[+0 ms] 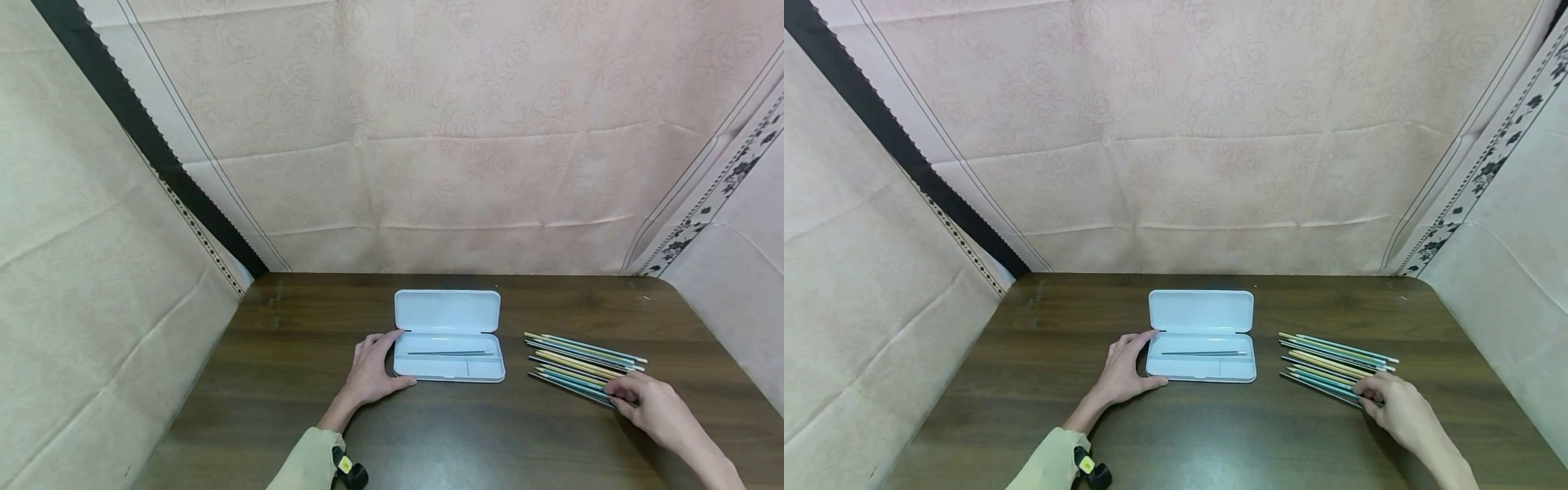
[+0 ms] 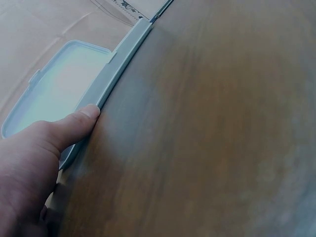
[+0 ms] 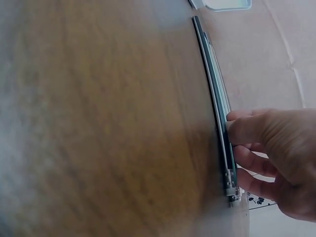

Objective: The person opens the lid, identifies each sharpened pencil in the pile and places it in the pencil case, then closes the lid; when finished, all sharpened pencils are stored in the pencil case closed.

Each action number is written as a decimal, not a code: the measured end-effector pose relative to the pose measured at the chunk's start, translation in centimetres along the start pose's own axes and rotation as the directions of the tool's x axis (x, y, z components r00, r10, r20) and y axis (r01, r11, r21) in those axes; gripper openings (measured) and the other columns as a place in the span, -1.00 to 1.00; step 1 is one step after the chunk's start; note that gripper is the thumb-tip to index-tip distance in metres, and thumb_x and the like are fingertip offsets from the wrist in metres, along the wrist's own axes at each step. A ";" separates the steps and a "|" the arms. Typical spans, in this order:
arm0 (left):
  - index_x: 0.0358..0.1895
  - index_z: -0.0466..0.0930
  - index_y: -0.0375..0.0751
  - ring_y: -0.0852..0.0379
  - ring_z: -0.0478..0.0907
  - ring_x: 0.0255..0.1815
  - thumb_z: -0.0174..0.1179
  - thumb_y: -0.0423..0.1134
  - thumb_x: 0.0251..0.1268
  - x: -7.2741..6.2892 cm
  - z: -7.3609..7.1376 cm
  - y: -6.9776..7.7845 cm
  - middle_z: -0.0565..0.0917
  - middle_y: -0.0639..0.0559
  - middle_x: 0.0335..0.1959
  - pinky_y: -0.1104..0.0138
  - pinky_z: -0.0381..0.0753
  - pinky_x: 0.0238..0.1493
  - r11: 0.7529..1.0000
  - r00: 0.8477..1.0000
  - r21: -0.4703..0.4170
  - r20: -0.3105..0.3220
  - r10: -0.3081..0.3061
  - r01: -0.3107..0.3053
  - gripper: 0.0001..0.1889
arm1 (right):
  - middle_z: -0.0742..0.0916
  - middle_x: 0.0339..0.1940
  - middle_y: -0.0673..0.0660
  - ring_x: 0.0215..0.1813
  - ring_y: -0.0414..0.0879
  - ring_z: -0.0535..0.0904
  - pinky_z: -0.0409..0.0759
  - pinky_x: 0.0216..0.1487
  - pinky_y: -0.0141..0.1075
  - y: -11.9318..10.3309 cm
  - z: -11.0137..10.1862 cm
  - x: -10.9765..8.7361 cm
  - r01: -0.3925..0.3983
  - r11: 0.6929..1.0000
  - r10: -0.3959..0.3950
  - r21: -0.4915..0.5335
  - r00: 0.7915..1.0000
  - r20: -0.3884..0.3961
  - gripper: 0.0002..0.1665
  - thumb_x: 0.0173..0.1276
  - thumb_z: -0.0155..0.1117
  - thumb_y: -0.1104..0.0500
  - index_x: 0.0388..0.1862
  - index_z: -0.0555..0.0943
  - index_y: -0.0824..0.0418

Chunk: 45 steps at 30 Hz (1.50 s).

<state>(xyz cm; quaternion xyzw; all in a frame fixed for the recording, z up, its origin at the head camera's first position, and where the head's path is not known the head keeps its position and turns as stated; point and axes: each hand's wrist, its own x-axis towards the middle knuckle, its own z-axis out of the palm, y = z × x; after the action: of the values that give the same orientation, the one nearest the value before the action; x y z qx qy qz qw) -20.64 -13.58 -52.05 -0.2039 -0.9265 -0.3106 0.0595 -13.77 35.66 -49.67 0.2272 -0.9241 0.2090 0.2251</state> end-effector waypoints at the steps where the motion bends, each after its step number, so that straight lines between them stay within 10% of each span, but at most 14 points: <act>1: 0.48 0.33 -0.01 -0.08 0.28 0.31 0.49 0.21 -0.01 0.0 0.0 0.0 0.46 0.01 0.37 -0.07 0.13 0.28 1.000 1.000 -0.002 -0.002 0.002 -0.002 -0.05 | 0.50 -0.51 -0.33 -0.48 -0.43 0.40 0.32 -0.47 -0.51 0.0 0.0 0.0 0.001 1.000 -0.001 -0.003 1.000 0.004 -0.53 -0.27 0.62 0.48 -0.47 0.65 0.01; 23: 0.47 0.33 -0.01 -0.09 0.29 0.30 0.51 0.19 -0.02 -0.1 -0.3 0.2 0.47 0.00 0.36 -0.08 0.13 0.27 1.000 1.000 -0.006 -0.005 0.002 -0.002 -0.06 | 0.55 -0.48 -0.30 -0.46 -0.45 0.42 0.35 -0.46 -0.52 -0.2 0.0 0.8 0.073 0.997 -0.073 0.021 0.997 -0.010 -0.50 -0.30 0.59 0.53 -0.44 0.68 0.04; 45: 0.47 0.34 -0.02 -0.08 0.29 0.29 0.50 0.20 -0.02 0.0 0.0 0.0 0.47 0.02 0.35 -0.08 0.13 0.27 1.000 1.000 -0.005 -0.008 0.008 -0.009 -0.06 | 0.58 -0.45 -0.20 -0.45 -0.37 0.42 0.47 -0.48 -0.36 -5.5 3.2 8.5 0.093 0.986 -0.106 0.140 0.990 0.089 -0.64 -0.04 0.53 0.51 -0.38 0.72 0.09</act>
<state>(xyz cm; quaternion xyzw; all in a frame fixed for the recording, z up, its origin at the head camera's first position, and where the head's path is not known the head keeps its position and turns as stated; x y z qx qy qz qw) -20.60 -13.58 -52.06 -0.2068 -0.9246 -0.3134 0.0640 -18.72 26.85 -46.29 0.2977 -0.9051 0.2483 0.1745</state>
